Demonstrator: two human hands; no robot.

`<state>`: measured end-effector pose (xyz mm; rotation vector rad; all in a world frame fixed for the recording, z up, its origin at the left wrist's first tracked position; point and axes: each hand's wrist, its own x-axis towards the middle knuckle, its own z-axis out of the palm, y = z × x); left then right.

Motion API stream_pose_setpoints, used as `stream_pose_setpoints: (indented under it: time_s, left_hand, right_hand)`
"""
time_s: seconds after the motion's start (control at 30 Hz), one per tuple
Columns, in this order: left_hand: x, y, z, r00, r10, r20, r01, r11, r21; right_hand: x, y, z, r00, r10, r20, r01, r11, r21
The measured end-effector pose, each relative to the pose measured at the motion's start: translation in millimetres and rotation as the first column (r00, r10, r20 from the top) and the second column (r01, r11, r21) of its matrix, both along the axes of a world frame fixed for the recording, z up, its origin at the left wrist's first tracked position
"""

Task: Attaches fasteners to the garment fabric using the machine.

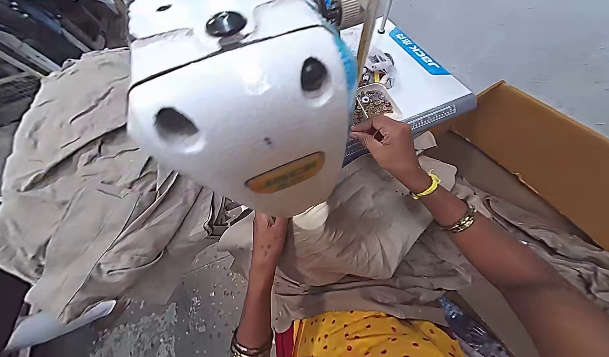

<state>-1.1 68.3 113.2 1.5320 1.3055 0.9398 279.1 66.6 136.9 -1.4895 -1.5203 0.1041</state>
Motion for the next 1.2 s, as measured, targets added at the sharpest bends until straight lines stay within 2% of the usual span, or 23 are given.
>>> stream_pose_setpoints:
  time_s: [0.07, 0.13, 0.2, 0.27, 0.37, 0.4, 0.43, 0.47, 0.5, 0.6, 0.7, 0.77, 0.87, 0.93, 1.13, 1.2]
  left_hand:
    - [-4, 0, -3, 0.987, -0.017, -0.157, 0.032, 0.995, 0.091]
    - [-12, -16, 5, 0.953, -0.053, -0.3, 0.145, 0.945, 0.294]
    - [-22, -36, 20, 0.91, -0.244, -0.336, 0.371, 0.841, 0.394]
    - [-24, -50, 27, 0.878, -0.332, -0.345, 0.458, 0.794, 0.4]
    - [-30, -48, 24, 0.921, -0.271, -0.278, 0.374, 0.812, 0.448]
    - [-36, -47, 25, 0.938, -0.262, -0.225, 0.339, 0.826, 0.45]
    - [-47, -48, 26, 0.954, -0.251, -0.163, 0.297, 0.853, 0.429]
    - [-59, -47, 26, 0.97, -0.218, -0.11, 0.244, 0.885, 0.396]
    - [-75, -43, 25, 0.983, -0.164, -0.078, 0.181, 0.917, 0.355]
    - [-115, -24, 9, 0.993, 0.044, -0.114, -0.019, 0.977, 0.213]
    - [-128, -15, -9, 0.982, 0.106, -0.158, -0.087, 0.989, 0.124]
    - [-127, -14, -16, 0.981, 0.108, -0.16, -0.092, 0.99, 0.105]
    - [-120, -12, -17, 0.983, 0.114, -0.141, -0.099, 0.989, 0.11]
    - [-113, -8, -9, 0.981, 0.102, -0.163, -0.079, 0.986, 0.146]
    - [-94, 5, 0, 0.962, 0.031, -0.27, 0.04, 0.966, 0.255]
    - [-93, 4, -9, 0.931, 0.051, -0.361, 0.056, 0.959, 0.278]
  right_hand:
    - [-14, -2, 10, 0.997, 0.035, 0.075, -0.036, 0.999, 0.009]
    - [-32, -9, 13, 0.959, 0.087, 0.27, -0.125, 0.984, 0.127]
    - [-51, -19, 9, 0.835, 0.156, 0.527, -0.339, 0.901, 0.27]
    - [-70, -21, 9, 0.676, 0.204, 0.708, -0.513, 0.82, 0.254]
    - [-79, -17, 11, 0.72, 0.305, 0.624, -0.517, 0.836, 0.187]
    - [-80, -22, 11, 0.752, 0.423, 0.505, -0.535, 0.839, 0.094]
    - [-80, -32, 11, 0.758, 0.573, 0.312, -0.597, 0.802, -0.022]
    - [-80, -40, 11, 0.736, 0.664, 0.135, -0.655, 0.748, -0.106]
    - [-80, -46, 10, 0.735, 0.677, 0.032, -0.667, 0.73, -0.148]
    - [-74, -35, 3, 0.886, 0.459, -0.071, -0.461, 0.85, -0.253]
    - [-82, -18, 13, 0.94, 0.294, -0.171, -0.34, 0.815, -0.469]
    - [-85, -15, 17, 0.948, 0.263, -0.179, -0.318, 0.802, -0.506]
    - [-71, -19, 10, 0.901, 0.344, -0.264, -0.428, 0.804, -0.412]
    - [-56, -23, 4, 0.902, 0.343, -0.263, -0.421, 0.835, -0.355]
    - [-17, -29, -10, 0.972, 0.233, -0.027, -0.226, 0.905, -0.359]
    - [19, -30, -21, 0.988, 0.119, 0.095, -0.084, 0.944, -0.318]
